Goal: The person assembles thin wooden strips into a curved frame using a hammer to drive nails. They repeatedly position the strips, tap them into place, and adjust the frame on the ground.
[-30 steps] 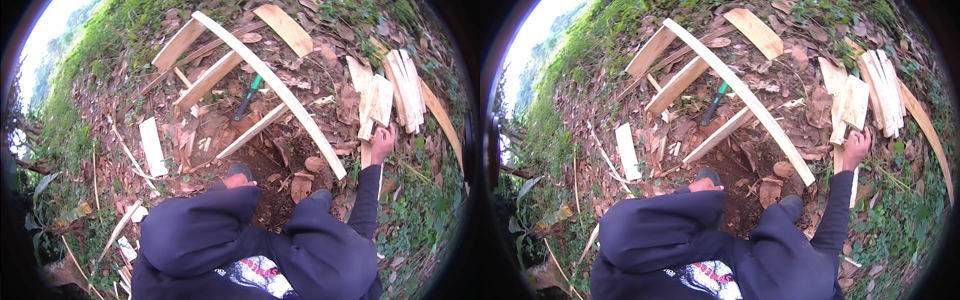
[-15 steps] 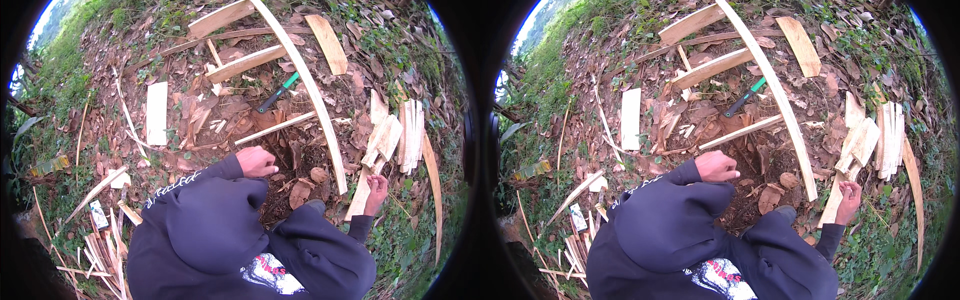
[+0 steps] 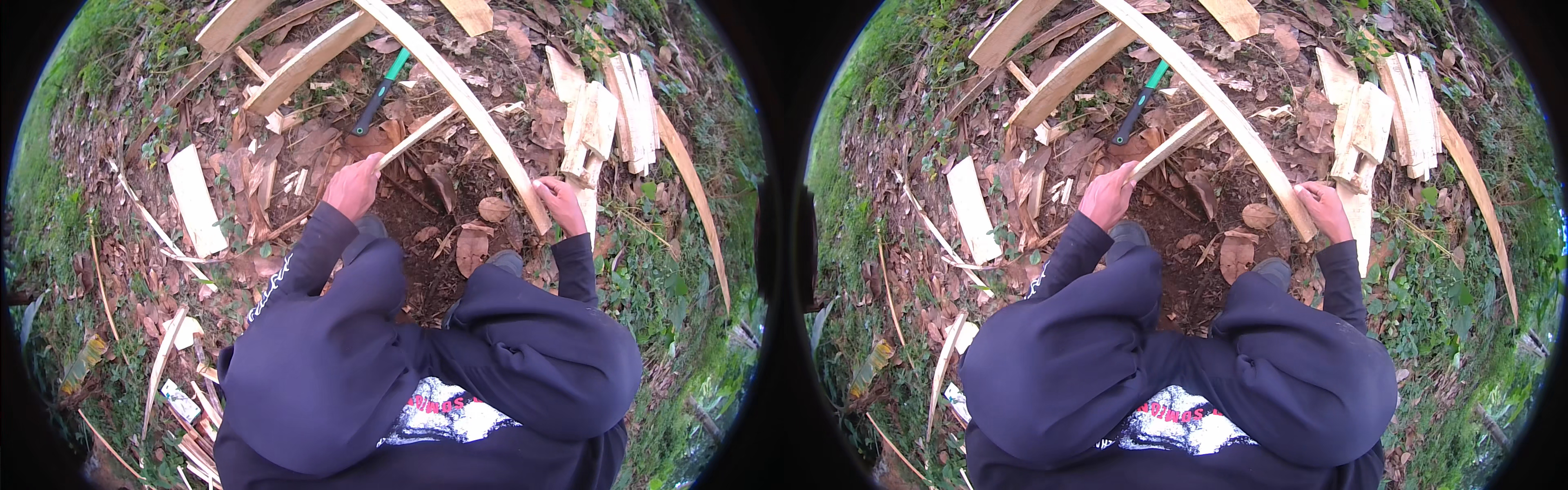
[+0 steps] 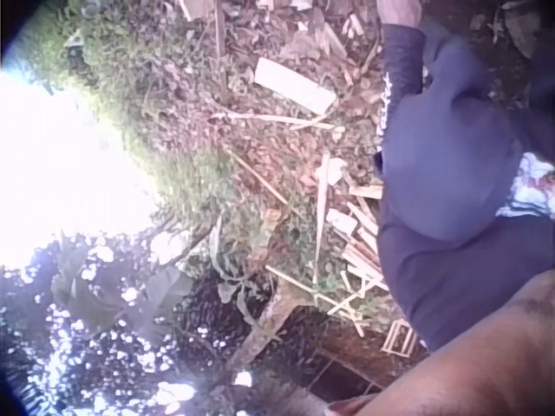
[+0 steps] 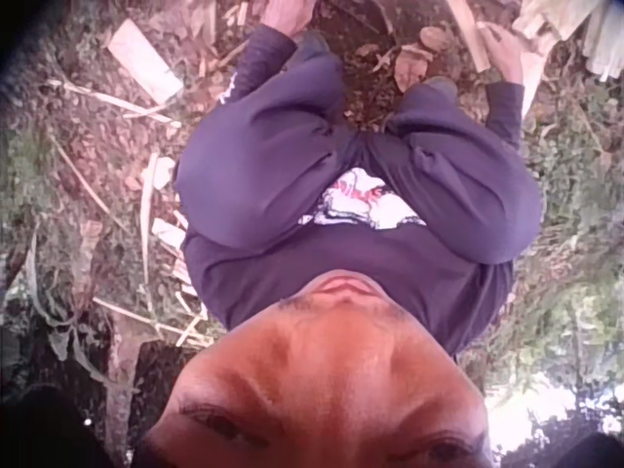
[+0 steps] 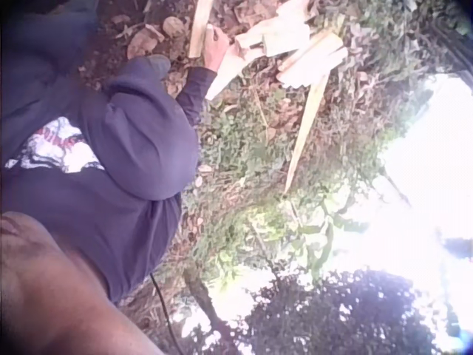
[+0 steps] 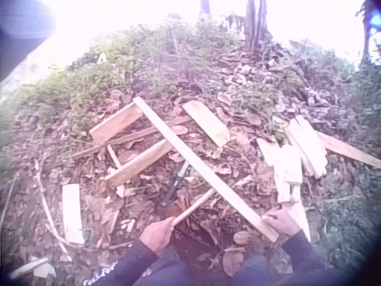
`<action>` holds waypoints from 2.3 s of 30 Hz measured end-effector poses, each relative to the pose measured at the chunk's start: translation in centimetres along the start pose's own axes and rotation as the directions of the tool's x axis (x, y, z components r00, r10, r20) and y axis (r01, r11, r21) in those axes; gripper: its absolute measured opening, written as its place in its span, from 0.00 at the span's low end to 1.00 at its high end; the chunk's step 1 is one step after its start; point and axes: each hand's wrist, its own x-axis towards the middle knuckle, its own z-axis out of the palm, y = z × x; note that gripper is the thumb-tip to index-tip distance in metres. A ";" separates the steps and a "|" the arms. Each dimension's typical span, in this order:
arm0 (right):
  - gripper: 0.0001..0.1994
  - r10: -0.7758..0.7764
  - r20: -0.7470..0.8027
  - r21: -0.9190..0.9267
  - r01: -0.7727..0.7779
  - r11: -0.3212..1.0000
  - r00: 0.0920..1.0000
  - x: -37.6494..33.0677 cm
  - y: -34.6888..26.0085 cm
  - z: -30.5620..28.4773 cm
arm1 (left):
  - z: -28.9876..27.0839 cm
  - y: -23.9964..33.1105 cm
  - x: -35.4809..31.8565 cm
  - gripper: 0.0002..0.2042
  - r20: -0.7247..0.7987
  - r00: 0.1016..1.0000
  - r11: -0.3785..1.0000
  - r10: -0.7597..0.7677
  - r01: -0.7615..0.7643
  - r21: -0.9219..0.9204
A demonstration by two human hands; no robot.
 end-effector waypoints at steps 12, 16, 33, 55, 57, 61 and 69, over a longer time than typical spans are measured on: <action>0.10 0.017 -0.017 0.178 -0.014 0.984 1.000 -0.7 -1.6 -0.4 | -0.1 0.5 0.5 0.17 -0.013 0.999 0.996 0.042 -0.043 -0.083; 0.11 0.001 -0.018 0.154 0.002 0.988 1.000 -0.5 -0.7 -0.3 | 1.1 0.9 0.8 0.17 -0.031 0.997 0.993 0.067 -0.070 -0.094; 0.23 -0.396 -0.223 -0.137 0.373 0.918 0.891 11.9 -8.8 2.0 | 2.7 2.6 1.4 0.17 -0.062 0.996 0.997 0.062 -0.065 -0.047; 0.19 -0.294 -0.120 -0.141 0.277 0.950 0.948 18.6 -7.7 4.4 | 2.7 0.1 4.2 0.18 0.014 0.998 0.996 0.063 -0.062 -0.065; 0.19 -0.285 -0.123 -0.110 0.272 0.956 0.951 19.0 -7.8 4.3 | 2.6 -0.4 4.8 0.18 0.004 0.997 0.994 0.075 -0.075 -0.074; 0.19 -0.272 -0.150 -0.092 0.261 0.961 0.951 19.5 -7.5 5.0 | 2.8 -1.1 5.3 0.17 -0.021 0.996 0.991 0.089 -0.090 -0.094; 0.17 -0.188 -0.141 0.088 0.201 0.976 0.972 18.5 -8.2 5.2 | 3.3 -1.3 4.7 0.16 0.006 0.999 0.991 0.038 -0.037 -0.127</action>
